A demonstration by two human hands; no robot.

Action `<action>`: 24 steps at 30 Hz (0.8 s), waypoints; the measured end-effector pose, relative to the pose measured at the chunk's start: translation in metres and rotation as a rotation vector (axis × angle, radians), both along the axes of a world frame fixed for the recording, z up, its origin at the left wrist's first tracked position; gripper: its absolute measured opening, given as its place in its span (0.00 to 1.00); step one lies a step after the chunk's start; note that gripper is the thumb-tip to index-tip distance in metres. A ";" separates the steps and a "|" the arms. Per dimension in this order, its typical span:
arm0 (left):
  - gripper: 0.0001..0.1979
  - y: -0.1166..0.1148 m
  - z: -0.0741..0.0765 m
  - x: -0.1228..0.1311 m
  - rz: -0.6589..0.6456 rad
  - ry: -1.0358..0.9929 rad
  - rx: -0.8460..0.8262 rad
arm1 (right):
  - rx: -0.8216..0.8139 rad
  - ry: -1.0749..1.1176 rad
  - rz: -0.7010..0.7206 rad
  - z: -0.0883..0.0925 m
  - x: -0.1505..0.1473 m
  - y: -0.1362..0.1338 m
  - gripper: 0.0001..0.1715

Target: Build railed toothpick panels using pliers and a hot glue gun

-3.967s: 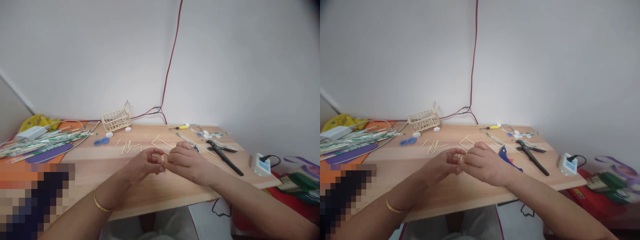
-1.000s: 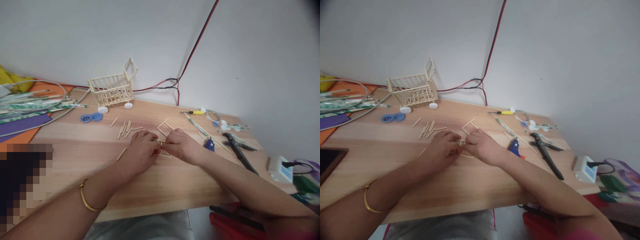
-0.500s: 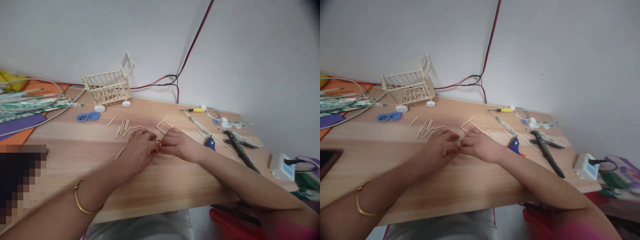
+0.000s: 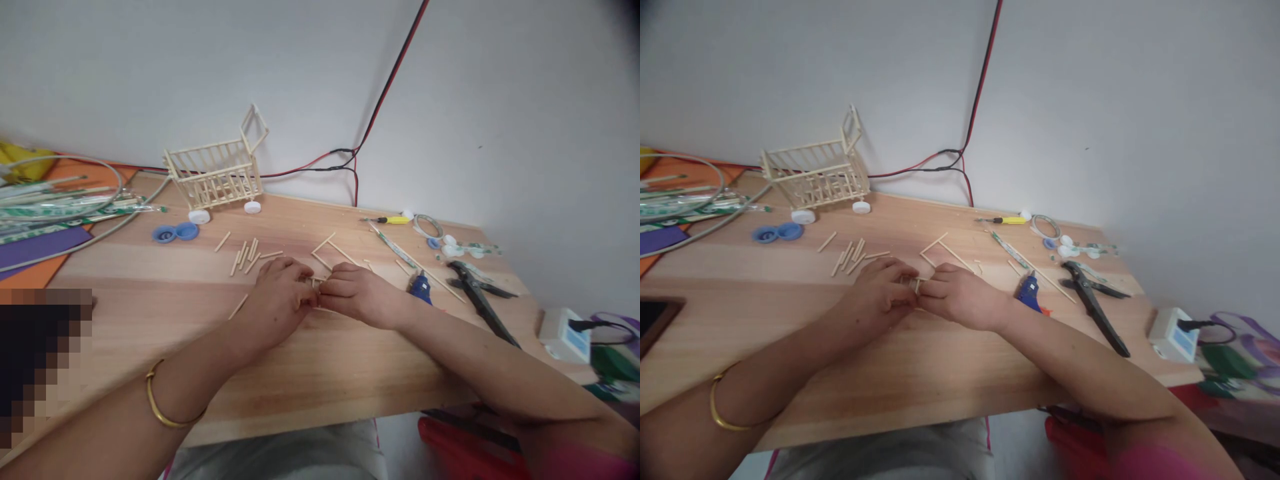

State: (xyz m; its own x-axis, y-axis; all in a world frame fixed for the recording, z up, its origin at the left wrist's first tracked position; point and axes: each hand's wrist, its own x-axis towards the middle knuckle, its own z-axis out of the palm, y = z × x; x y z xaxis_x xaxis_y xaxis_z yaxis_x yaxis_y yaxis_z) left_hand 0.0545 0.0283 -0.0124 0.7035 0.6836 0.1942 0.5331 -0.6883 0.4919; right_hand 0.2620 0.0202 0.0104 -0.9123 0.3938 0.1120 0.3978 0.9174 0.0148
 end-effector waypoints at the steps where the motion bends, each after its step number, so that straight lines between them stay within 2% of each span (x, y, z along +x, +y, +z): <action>1: 0.07 0.000 0.000 0.000 -0.002 -0.001 -0.003 | 0.003 0.001 0.004 0.000 0.000 0.000 0.16; 24: 0.07 0.001 -0.002 0.000 -0.010 -0.016 -0.009 | 0.040 0.042 0.048 -0.003 0.000 0.001 0.13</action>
State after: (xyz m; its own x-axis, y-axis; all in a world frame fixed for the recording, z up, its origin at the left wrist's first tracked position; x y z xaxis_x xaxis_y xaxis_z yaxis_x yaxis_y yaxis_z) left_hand 0.0545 0.0295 -0.0144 0.7072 0.6783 0.1995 0.5179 -0.6891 0.5069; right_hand 0.2624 0.0214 0.0078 -0.9241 0.3445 0.1653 0.3547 0.9343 0.0357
